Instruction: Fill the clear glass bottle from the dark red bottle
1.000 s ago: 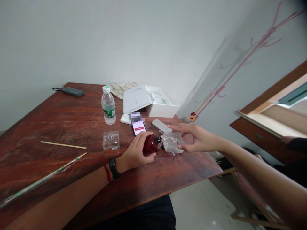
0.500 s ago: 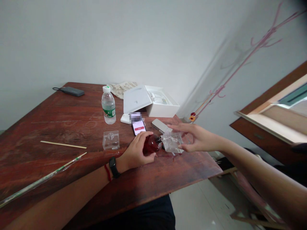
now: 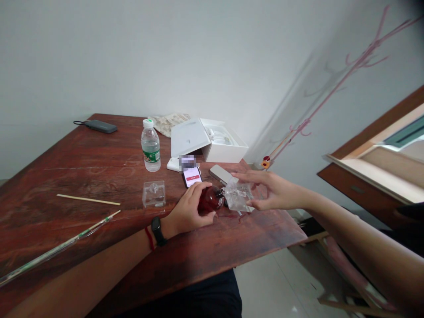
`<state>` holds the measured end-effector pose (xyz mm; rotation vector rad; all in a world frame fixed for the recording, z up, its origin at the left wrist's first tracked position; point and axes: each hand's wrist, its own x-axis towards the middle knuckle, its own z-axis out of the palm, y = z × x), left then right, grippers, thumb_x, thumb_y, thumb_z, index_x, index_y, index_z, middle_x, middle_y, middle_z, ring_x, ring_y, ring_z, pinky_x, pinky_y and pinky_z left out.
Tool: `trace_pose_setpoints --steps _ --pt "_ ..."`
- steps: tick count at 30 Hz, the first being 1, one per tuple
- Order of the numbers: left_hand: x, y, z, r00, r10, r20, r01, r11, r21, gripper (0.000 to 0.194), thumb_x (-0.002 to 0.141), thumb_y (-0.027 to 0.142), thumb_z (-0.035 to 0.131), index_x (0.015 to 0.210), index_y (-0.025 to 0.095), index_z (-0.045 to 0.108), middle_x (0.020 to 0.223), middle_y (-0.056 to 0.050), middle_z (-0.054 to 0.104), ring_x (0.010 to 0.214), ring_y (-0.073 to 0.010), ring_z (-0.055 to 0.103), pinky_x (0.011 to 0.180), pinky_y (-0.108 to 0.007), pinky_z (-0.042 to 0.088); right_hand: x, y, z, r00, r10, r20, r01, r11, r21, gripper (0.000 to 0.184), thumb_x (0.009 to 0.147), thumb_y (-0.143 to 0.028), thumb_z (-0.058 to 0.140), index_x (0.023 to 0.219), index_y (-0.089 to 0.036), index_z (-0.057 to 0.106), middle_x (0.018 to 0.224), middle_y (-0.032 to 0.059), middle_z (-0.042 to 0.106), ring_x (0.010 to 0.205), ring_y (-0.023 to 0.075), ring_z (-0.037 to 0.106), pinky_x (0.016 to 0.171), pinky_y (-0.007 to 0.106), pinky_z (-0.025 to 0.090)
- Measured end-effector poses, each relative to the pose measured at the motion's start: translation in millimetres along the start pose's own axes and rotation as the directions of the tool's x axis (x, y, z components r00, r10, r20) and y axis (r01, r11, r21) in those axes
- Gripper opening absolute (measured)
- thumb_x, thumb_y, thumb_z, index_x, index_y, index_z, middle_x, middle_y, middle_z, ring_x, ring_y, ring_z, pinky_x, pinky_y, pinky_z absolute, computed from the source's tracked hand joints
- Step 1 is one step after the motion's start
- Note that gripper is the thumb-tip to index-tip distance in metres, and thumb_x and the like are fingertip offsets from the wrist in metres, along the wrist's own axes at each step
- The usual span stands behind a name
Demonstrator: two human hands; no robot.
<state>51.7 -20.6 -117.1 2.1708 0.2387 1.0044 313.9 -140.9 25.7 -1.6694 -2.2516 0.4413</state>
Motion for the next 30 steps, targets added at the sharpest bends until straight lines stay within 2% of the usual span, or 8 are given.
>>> trace_pose_setpoints --steps 10,15,19,27,30 --pt "-0.5 1.0 0.5 1.000 0.002 -0.007 -0.002 1.000 -0.001 0.071 0.080 0.017 0.076 0.144 0.020 0.045 0.139 -0.014 0.060 0.127 -0.0328 0.062 0.115 -0.050 0.050 3.1 -5.8 -2.6 1.000 -0.020 0.011 0.020 1.000 -0.018 0.075 0.087 -0.039 0.081 0.157 -0.032 0.056 0.156 0.0069 0.063 0.137 0.0337 0.065 0.118 0.050 0.051" --pt "-0.1 0.8 0.1 1.000 0.000 -0.006 0.000 1.000 0.003 0.071 0.079 0.016 0.076 0.143 0.021 0.046 0.139 -0.014 0.061 0.127 -0.0331 0.062 0.115 -0.051 0.050 5.3 -7.3 -3.5 0.997 -0.071 0.005 0.071 0.997 -0.027 0.076 0.086 -0.037 0.082 0.157 -0.035 0.056 0.158 0.0046 0.062 0.138 0.0332 0.064 0.121 0.050 0.048" --pt "0.1 0.5 -0.2 1.000 0.006 -0.005 -0.006 1.000 0.007 0.071 0.079 0.016 0.077 0.143 0.020 0.046 0.138 -0.015 0.061 0.127 -0.0334 0.062 0.115 -0.051 0.050 4.8 -6.7 -3.7 0.999 -0.047 0.009 0.047 0.999 -0.026 0.075 0.085 -0.036 0.082 0.156 -0.034 0.057 0.154 0.0050 0.065 0.134 0.0324 0.067 0.119 0.049 0.050" --pt "-0.9 1.0 0.0 1.000 -0.002 -0.004 0.002 1.000 0.006 0.073 0.079 0.016 0.077 0.144 0.020 0.045 0.139 -0.015 0.060 0.127 -0.0331 0.062 0.115 -0.050 0.050 4.4 -7.4 -3.2 1.000 -0.022 0.014 0.023 0.999 -0.037 0.078 0.085 -0.036 0.082 0.158 -0.033 0.055 0.156 0.0061 0.063 0.137 0.0333 0.065 0.122 0.050 0.047" --pt "-0.9 0.6 -0.3 1.000 -0.004 0.002 0.004 1.000 0.009 0.073 0.079 0.017 0.078 0.144 0.021 0.045 0.139 -0.015 0.060 0.128 -0.0336 0.062 0.115 -0.051 0.050 5.3 -9.9 -4.2 0.999 -0.033 0.031 0.034 0.999 -0.034 0.075 0.087 -0.036 0.080 0.157 -0.033 0.056 0.155 0.0060 0.064 0.135 0.0329 0.066 0.120 0.049 0.049"
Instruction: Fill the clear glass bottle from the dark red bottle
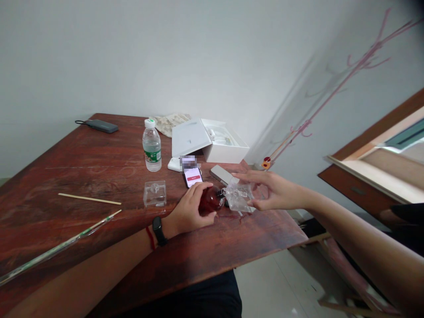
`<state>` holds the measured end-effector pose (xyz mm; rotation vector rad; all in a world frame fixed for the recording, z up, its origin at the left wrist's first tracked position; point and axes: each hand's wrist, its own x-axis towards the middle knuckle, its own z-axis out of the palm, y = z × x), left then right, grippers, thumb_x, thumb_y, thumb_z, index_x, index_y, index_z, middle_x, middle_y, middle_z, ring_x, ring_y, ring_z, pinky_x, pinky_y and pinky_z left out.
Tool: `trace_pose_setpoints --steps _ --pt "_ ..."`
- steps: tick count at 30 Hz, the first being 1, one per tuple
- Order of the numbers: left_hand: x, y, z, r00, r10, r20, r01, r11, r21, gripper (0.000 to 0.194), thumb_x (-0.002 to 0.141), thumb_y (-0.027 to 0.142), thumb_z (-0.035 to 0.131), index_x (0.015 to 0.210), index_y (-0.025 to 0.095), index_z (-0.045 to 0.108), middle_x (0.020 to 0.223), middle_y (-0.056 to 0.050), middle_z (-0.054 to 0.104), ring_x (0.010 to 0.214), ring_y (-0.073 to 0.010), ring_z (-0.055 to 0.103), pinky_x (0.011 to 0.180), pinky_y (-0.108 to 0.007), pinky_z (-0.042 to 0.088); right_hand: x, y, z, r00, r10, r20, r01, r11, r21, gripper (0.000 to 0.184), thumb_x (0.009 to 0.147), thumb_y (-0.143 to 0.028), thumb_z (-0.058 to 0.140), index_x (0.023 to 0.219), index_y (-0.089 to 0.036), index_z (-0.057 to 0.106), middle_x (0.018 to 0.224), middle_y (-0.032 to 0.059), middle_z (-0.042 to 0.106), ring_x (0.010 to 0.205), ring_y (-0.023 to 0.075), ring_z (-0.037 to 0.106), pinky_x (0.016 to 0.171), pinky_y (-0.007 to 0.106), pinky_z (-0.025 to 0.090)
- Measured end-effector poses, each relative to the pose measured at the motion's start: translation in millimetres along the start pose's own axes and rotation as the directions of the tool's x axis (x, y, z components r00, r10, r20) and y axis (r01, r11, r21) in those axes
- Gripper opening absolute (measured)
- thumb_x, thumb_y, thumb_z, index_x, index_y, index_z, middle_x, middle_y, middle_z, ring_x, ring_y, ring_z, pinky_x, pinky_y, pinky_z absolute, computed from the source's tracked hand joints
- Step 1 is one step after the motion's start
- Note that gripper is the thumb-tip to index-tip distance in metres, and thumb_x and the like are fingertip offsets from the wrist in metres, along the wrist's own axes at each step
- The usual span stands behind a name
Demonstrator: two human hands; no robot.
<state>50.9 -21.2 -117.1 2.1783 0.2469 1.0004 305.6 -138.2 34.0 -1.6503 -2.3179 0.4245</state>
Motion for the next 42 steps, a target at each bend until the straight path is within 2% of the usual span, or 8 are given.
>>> trace_pose_setpoints --steps 3,13,20,35,42 --pt "0.1 0.1 -0.1 1.000 -0.006 0.008 0.006 1.000 -0.002 0.072 0.080 0.017 0.077 0.144 0.021 0.045 0.139 -0.015 0.060 0.128 -0.0340 0.062 0.115 -0.053 0.050 0.4 -2.1 -1.1 1.000 0.005 0.000 -0.005 1.000 0.006 0.074 0.087 -0.036 0.081 0.157 -0.033 0.057 0.154 0.0060 0.065 0.133 0.0329 0.067 0.118 0.049 0.052" --pt "-0.2 1.6 -0.6 1.000 -0.021 0.005 0.021 1.000 -0.006 0.073 0.080 0.016 0.078 0.145 0.021 0.046 0.140 -0.015 0.061 0.129 -0.0344 0.062 0.117 -0.053 0.049 -1.1 1.4 0.0 1.000 0.008 -0.017 -0.008 1.000 -0.007 0.076 0.085 -0.037 0.083 0.156 -0.031 0.057 0.153 0.0079 0.066 0.133 0.0338 0.068 0.119 0.052 0.050" --pt "-0.6 0.5 0.1 1.000 -0.012 0.003 0.012 1.000 -0.007 0.071 0.080 0.016 0.077 0.144 0.020 0.046 0.140 -0.015 0.060 0.130 -0.0344 0.062 0.116 -0.053 0.050 -1.0 0.3 -0.3 1.000 0.010 -0.012 -0.010 1.000 -0.016 0.076 0.085 -0.036 0.082 0.157 -0.033 0.057 0.154 0.0068 0.065 0.132 0.0331 0.068 0.116 0.049 0.053" --pt "-1.0 -0.8 0.9 1.000 -0.007 -0.007 0.007 1.000 0.000 0.073 0.080 0.017 0.077 0.146 0.021 0.045 0.139 -0.015 0.061 0.128 -0.0342 0.063 0.115 -0.052 0.050 -2.1 1.8 0.4 0.999 0.022 -0.029 -0.022 1.000 0.001 0.078 0.085 -0.038 0.083 0.157 -0.033 0.056 0.152 0.0067 0.067 0.131 0.0334 0.069 0.118 0.052 0.052" --pt "-0.9 -1.0 0.8 1.000 -0.008 -0.004 0.008 1.000 0.003 0.073 0.080 0.018 0.076 0.146 0.020 0.045 0.140 -0.015 0.060 0.129 -0.0340 0.062 0.115 -0.052 0.050 -0.4 -1.6 -0.9 0.999 0.038 0.002 -0.038 0.999 -0.011 0.077 0.086 -0.039 0.082 0.158 -0.032 0.056 0.153 0.0069 0.066 0.130 0.0330 0.069 0.116 0.049 0.054"
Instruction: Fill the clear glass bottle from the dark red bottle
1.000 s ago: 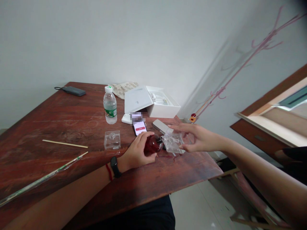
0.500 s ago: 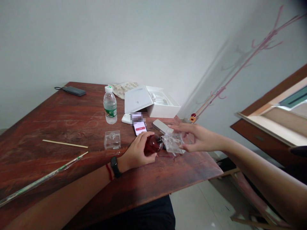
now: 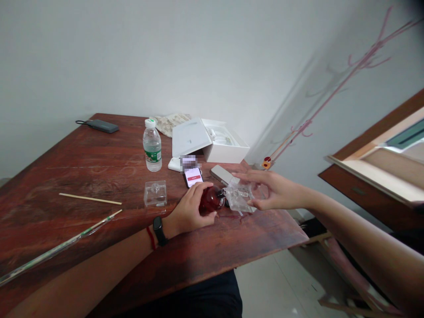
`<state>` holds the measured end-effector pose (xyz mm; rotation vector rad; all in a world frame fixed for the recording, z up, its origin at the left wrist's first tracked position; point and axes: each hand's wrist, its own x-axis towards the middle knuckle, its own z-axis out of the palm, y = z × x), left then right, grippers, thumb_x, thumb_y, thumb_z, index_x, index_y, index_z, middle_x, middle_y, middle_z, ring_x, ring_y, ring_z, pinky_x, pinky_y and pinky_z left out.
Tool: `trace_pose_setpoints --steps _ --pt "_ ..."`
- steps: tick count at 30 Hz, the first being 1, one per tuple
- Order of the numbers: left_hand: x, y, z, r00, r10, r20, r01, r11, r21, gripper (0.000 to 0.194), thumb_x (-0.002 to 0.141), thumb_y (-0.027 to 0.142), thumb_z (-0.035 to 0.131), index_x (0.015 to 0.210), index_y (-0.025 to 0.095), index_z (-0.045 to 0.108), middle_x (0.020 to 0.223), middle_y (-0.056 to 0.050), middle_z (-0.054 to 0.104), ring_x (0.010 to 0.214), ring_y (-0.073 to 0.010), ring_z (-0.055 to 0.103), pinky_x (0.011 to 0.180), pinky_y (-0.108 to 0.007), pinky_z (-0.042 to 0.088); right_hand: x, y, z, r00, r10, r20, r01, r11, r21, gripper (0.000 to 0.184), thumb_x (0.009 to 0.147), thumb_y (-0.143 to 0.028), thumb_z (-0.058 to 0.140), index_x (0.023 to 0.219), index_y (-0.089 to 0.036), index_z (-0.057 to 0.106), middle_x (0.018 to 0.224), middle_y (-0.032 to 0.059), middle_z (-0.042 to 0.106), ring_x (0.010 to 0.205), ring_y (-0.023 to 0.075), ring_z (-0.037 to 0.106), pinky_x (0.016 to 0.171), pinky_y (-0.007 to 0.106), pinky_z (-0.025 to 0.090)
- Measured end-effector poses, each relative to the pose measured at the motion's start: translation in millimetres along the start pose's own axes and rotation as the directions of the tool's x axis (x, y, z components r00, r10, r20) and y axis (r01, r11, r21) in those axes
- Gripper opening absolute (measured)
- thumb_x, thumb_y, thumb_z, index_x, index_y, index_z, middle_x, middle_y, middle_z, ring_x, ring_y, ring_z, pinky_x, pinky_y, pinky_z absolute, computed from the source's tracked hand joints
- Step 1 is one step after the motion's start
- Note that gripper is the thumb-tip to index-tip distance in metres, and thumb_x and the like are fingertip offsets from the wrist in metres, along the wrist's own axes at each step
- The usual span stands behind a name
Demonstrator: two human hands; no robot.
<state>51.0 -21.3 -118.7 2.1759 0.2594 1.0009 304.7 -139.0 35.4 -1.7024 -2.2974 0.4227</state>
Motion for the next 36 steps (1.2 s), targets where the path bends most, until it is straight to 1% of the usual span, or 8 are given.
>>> trace_pose_setpoints --steps 5,10,17,23,27,32,36 --pt "-0.6 -1.2 0.1 1.000 -0.004 0.007 0.004 1.000 -0.004 0.073 0.080 0.018 0.077 0.146 0.021 0.045 0.140 -0.015 0.061 0.128 -0.0342 0.063 0.114 -0.053 0.051 1.3 -2.1 -1.1 1.000 -0.016 -0.005 0.016 1.000 -0.007 0.075 0.086 -0.038 0.081 0.157 -0.034 0.056 0.151 0.0062 0.068 0.127 0.0322 0.071 0.114 0.048 0.055" --pt "-0.8 0.1 0.1 1.000 -0.007 0.002 0.007 1.000 -0.006 0.074 0.081 0.017 0.077 0.147 0.021 0.044 0.140 -0.015 0.060 0.128 -0.0342 0.063 0.115 -0.053 0.051 2.0 -2.2 -1.5 0.999 -0.043 -0.013 0.043 0.999 -0.012 0.075 0.087 -0.038 0.081 0.158 -0.035 0.055 0.152 0.0056 0.067 0.131 0.0333 0.069 0.117 0.050 0.053" --pt "-0.2 1.3 -0.5 1.000 -0.005 0.004 0.005 1.000 -0.009 0.071 0.081 0.017 0.077 0.145 0.020 0.045 0.139 -0.016 0.060 0.129 -0.0349 0.062 0.116 -0.053 0.050 1.0 -1.6 -1.3 1.000 -0.013 -0.005 0.013 1.000 -0.012 0.077 0.086 -0.038 0.081 0.158 -0.034 0.055 0.155 0.0055 0.064 0.133 0.0338 0.068 0.116 0.049 0.053" --pt "-0.5 0.9 -0.6 1.000 -0.003 0.002 0.003 1.000 -0.007 0.074 0.080 0.017 0.077 0.146 0.021 0.044 0.139 -0.015 0.060 0.128 -0.0345 0.063 0.115 -0.053 0.050 1.5 -4.3 -2.0 1.000 -0.002 0.001 0.002 1.000 0.015 0.076 0.085 -0.036 0.081 0.157 -0.035 0.056 0.153 0.0048 0.066 0.128 0.0337 0.071 0.112 0.050 0.057" --pt "-0.6 0.2 -0.1 1.000 -0.001 0.004 0.001 1.000 -0.002 0.073 0.081 0.017 0.077 0.146 0.021 0.044 0.140 -0.015 0.060 0.129 -0.0345 0.062 0.116 -0.053 0.049 1.8 -3.8 -2.2 1.000 -0.011 -0.001 0.011 1.000 0.008 0.076 0.085 -0.035 0.080 0.158 -0.035 0.055 0.154 0.0042 0.065 0.130 0.0335 0.069 0.114 0.049 0.055" --pt "-0.2 -0.4 0.2 1.000 0.012 0.001 -0.012 1.000 -0.003 0.073 0.080 0.017 0.077 0.145 0.021 0.044 0.141 -0.015 0.060 0.129 -0.0343 0.062 0.115 -0.052 0.050 2.0 -2.8 -3.2 0.999 -0.032 0.017 0.032 0.999 -0.035 0.078 0.087 -0.036 0.080 0.160 -0.034 0.053 0.155 0.0056 0.064 0.132 0.0323 0.069 0.116 0.048 0.053" --pt "-0.1 -0.6 0.3 1.000 0.015 0.001 -0.015 1.000 -0.002 0.073 0.080 0.016 0.077 0.144 0.021 0.044 0.140 -0.015 0.060 0.129 -0.0345 0.062 0.115 -0.052 0.050 2.3 -3.9 -3.3 0.999 -0.028 0.021 0.028 0.999 -0.028 0.076 0.087 -0.037 0.080 0.158 -0.033 0.054 0.155 0.0064 0.064 0.131 0.0327 0.069 0.117 0.049 0.052"
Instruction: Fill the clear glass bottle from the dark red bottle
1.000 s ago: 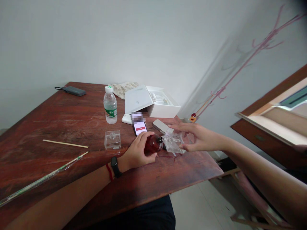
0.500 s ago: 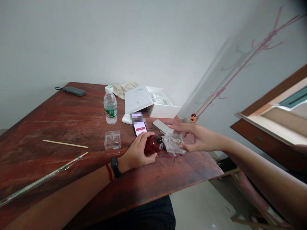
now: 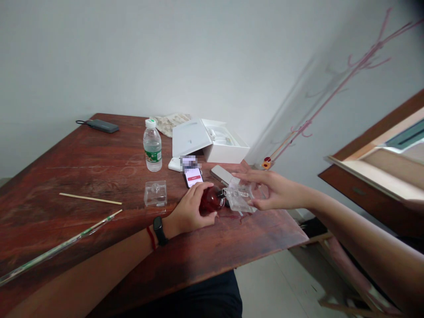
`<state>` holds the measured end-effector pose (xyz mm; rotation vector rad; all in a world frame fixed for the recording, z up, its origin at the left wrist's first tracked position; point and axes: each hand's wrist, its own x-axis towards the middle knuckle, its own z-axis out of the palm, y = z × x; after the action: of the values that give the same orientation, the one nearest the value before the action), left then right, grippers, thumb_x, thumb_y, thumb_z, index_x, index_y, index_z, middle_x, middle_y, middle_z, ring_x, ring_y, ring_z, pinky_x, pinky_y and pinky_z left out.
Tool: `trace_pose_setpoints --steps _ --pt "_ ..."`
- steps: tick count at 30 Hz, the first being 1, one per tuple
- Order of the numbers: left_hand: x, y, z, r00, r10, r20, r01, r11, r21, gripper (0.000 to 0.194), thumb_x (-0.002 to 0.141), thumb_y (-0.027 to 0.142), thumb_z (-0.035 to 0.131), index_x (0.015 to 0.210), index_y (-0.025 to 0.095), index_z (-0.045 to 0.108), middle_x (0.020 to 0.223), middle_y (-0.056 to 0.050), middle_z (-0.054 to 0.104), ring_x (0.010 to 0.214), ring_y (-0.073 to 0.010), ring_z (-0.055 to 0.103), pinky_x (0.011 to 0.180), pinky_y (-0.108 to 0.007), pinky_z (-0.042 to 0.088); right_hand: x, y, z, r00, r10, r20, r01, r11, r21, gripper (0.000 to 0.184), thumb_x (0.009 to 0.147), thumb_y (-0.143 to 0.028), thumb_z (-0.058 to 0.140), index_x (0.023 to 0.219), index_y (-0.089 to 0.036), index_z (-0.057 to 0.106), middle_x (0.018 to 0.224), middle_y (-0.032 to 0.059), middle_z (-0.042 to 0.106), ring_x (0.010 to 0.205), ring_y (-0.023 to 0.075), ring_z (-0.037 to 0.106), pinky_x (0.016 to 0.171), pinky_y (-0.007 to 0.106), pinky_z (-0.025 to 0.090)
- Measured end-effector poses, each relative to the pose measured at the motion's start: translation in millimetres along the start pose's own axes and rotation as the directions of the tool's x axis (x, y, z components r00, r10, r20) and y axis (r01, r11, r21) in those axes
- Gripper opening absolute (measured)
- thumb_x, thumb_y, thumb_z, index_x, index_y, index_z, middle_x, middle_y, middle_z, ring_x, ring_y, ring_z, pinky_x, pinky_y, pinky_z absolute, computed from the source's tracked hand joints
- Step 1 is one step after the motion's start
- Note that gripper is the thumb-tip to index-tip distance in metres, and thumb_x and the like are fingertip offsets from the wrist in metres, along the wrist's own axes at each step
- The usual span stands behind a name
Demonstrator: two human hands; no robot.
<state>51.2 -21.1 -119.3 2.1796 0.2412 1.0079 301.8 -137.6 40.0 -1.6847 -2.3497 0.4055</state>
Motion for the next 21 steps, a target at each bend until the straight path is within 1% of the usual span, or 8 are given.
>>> trace_pose_setpoints --steps 4,9,12,16,21 --pt "-0.1 -0.6 0.0 1.000 0.005 -0.007 -0.005 1.000 0.002 0.074 0.079 0.016 0.077 0.145 0.021 0.044 0.140 -0.015 0.060 0.128 -0.0345 0.062 0.115 -0.053 0.050 -0.5 1.4 1.1 1.000 0.005 -0.021 -0.005 1.000 0.008 0.077 0.086 -0.036 0.080 0.158 -0.034 0.055 0.156 0.0054 0.063 0.132 0.0332 0.068 0.117 0.050 0.052" --pt "-0.4 -0.7 0.4 1.000 0.000 -0.010 0.000 1.000 -0.004 0.075 0.079 0.016 0.078 0.146 0.021 0.045 0.139 -0.015 0.061 0.127 -0.0342 0.063 0.115 -0.052 0.050 0.4 1.9 0.3 1.000 0.000 0.003 0.000 1.000 -0.004 0.076 0.088 -0.039 0.079 0.160 -0.036 0.052 0.159 0.0045 0.060 0.134 0.0334 0.066 0.119 0.052 0.050" --pt "-0.7 -1.0 0.5 1.000 -0.003 -0.009 0.003 1.000 0.001 0.075 0.079 0.016 0.078 0.146 0.021 0.045 0.139 -0.015 0.061 0.128 -0.0340 0.063 0.115 -0.052 0.050 1.3 0.3 -0.9 1.000 0.002 0.015 -0.002 1.000 -0.009 0.077 0.088 -0.039 0.079 0.160 -0.036 0.051 0.158 0.0047 0.061 0.135 0.0337 0.066 0.120 0.052 0.049" --pt "-0.7 -1.7 0.2 1.000 0.000 -0.009 0.000 1.000 -0.003 0.073 0.079 0.017 0.078 0.145 0.020 0.045 0.140 -0.015 0.060 0.129 -0.0343 0.062 0.116 -0.052 0.049 1.7 -1.4 -1.4 1.000 0.012 0.014 -0.012 1.000 0.004 0.078 0.088 -0.038 0.080 0.161 -0.035 0.051 0.156 0.0055 0.063 0.133 0.0334 0.067 0.118 0.051 0.051" --pt "0.3 -1.9 -0.9 1.000 0.006 -0.003 -0.006 1.000 -0.005 0.073 0.080 0.017 0.077 0.145 0.019 0.045 0.139 -0.015 0.061 0.128 -0.0336 0.062 0.116 -0.051 0.049 1.4 -0.2 -0.6 1.000 0.010 0.010 -0.010 1.000 -0.002 0.080 0.087 -0.038 0.080 0.161 -0.035 0.050 0.158 0.0060 0.061 0.136 0.0346 0.065 0.121 0.054 0.048"
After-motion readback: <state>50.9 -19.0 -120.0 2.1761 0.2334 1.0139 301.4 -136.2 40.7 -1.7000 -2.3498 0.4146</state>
